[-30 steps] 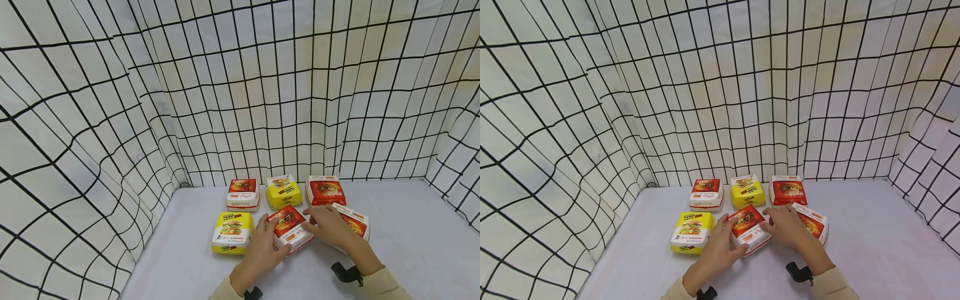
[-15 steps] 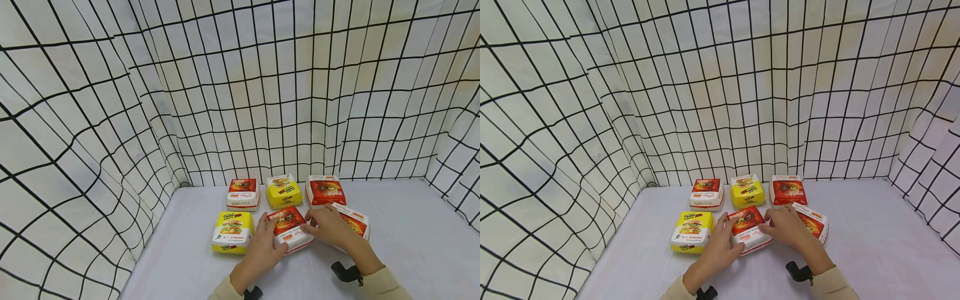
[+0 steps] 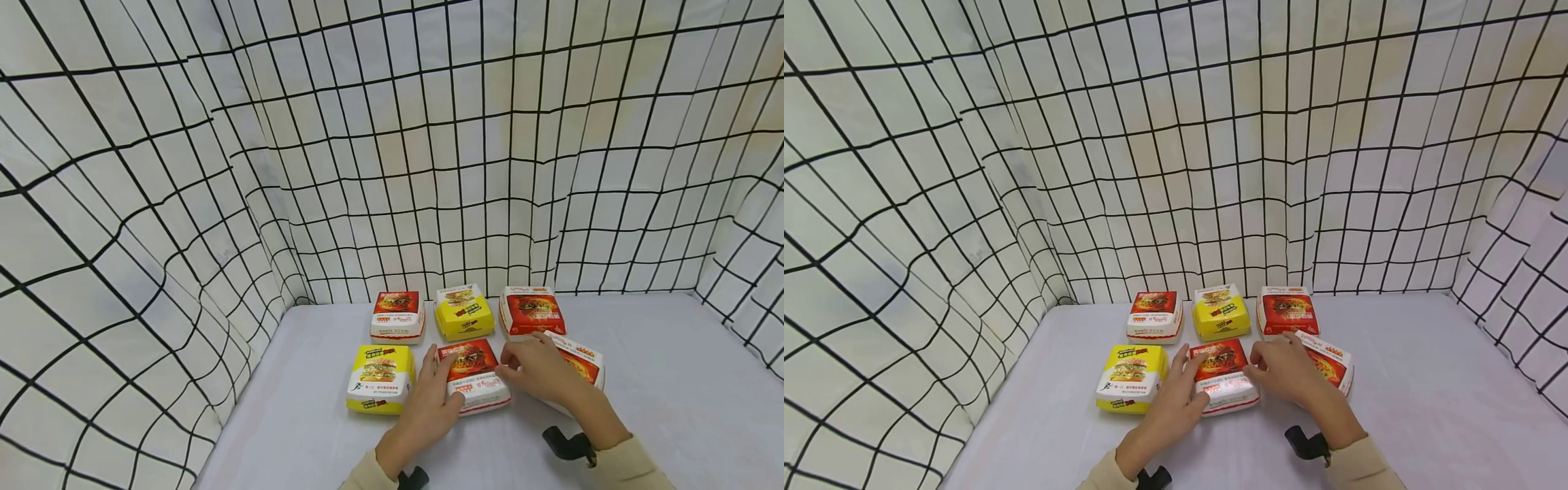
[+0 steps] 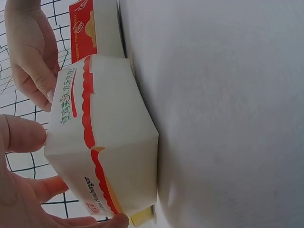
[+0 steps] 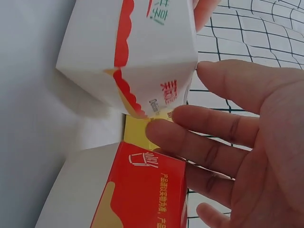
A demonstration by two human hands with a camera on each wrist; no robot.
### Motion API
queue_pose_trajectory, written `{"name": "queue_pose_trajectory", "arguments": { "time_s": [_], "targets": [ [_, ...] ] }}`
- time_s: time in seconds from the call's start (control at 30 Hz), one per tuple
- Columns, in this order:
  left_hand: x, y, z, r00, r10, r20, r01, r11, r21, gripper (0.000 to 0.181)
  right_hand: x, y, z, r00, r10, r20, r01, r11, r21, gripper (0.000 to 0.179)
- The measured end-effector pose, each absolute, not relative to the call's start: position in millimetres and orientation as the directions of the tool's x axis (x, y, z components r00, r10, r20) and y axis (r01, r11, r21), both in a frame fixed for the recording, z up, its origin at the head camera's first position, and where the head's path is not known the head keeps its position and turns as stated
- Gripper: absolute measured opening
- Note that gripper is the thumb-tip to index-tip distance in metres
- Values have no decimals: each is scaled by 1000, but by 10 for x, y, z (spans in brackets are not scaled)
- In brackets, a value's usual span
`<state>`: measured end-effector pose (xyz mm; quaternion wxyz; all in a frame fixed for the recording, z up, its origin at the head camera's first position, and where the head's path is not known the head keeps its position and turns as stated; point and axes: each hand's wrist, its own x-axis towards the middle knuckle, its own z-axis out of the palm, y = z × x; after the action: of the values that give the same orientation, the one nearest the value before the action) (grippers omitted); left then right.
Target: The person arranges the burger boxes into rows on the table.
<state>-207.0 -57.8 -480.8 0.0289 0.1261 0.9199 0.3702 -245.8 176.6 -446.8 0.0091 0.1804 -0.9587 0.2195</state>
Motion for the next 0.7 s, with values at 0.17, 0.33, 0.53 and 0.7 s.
{"name": "queue_pose_trajectory", "arguments": {
  "time_s": [0.17, 0.33, 0.53, 0.7],
  "targets": [
    [-2071, -573, -4815, -969, 241, 51, 207, 686, 697, 63, -2464, 1795, -4482, -943, -316, 100, -327, 832, -448, 46],
    [-2081, -566, -4827, -971, 233, 62, 211, 694, 689, 66, -2450, 1802, -4480, -943, -321, 90, -324, 819, -473, 69],
    [-2087, -565, -4830, -972, 228, 46, 199, 712, 673, 69, -2449, 1783, -4479, -936, -343, 73, -336, 815, -472, 70],
    [-2085, -562, -4821, -971, 235, 43, 203, 714, 670, 68, -2453, 1761, -4486, -939, -341, 40, -322, 833, -451, 67]
  ]
}}
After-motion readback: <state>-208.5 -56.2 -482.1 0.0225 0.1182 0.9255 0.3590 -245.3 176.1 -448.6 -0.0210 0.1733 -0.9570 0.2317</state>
